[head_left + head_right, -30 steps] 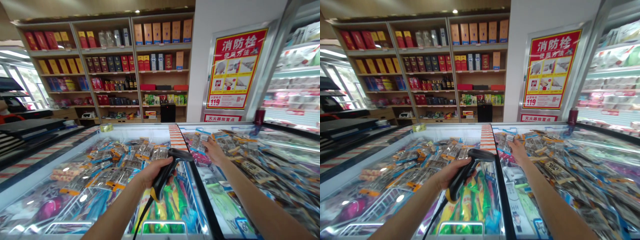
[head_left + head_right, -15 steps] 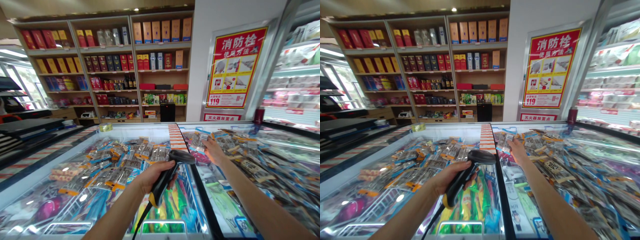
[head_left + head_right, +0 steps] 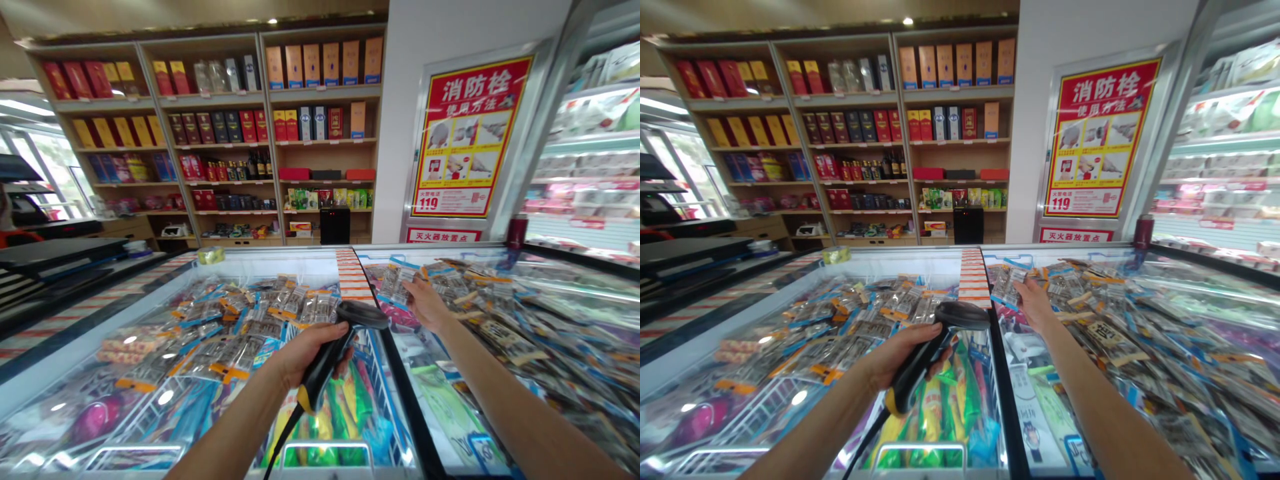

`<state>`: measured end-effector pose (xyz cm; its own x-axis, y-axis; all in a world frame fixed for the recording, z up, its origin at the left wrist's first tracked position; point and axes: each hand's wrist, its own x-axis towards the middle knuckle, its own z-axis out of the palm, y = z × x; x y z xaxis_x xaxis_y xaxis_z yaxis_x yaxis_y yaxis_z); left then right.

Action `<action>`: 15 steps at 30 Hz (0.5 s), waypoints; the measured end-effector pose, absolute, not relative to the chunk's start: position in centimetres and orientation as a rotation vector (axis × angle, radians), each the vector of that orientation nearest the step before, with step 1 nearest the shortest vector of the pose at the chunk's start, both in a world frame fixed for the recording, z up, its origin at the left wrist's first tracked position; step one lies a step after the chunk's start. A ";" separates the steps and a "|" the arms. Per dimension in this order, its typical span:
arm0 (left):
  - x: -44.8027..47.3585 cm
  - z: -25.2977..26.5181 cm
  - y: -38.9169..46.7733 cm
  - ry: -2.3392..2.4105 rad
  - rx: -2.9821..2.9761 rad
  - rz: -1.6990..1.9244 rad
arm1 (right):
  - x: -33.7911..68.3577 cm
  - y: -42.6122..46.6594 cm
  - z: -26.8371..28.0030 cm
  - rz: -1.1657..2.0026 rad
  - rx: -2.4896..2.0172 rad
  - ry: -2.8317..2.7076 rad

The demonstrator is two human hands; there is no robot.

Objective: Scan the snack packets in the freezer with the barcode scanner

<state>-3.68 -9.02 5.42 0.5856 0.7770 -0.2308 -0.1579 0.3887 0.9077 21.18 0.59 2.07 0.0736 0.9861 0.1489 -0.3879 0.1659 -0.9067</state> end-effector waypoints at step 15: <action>-3.4 6.6 -10.4 0.624 1.030 0.678 | 21.0 0.2 2.2 1.257 -0.808 -0.865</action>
<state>-3.42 -10.38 6.62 0.6386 0.7555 -0.1463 -0.2086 0.3530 0.9121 21.04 0.17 2.25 0.0978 0.9900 0.1015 -0.4480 0.1348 -0.8838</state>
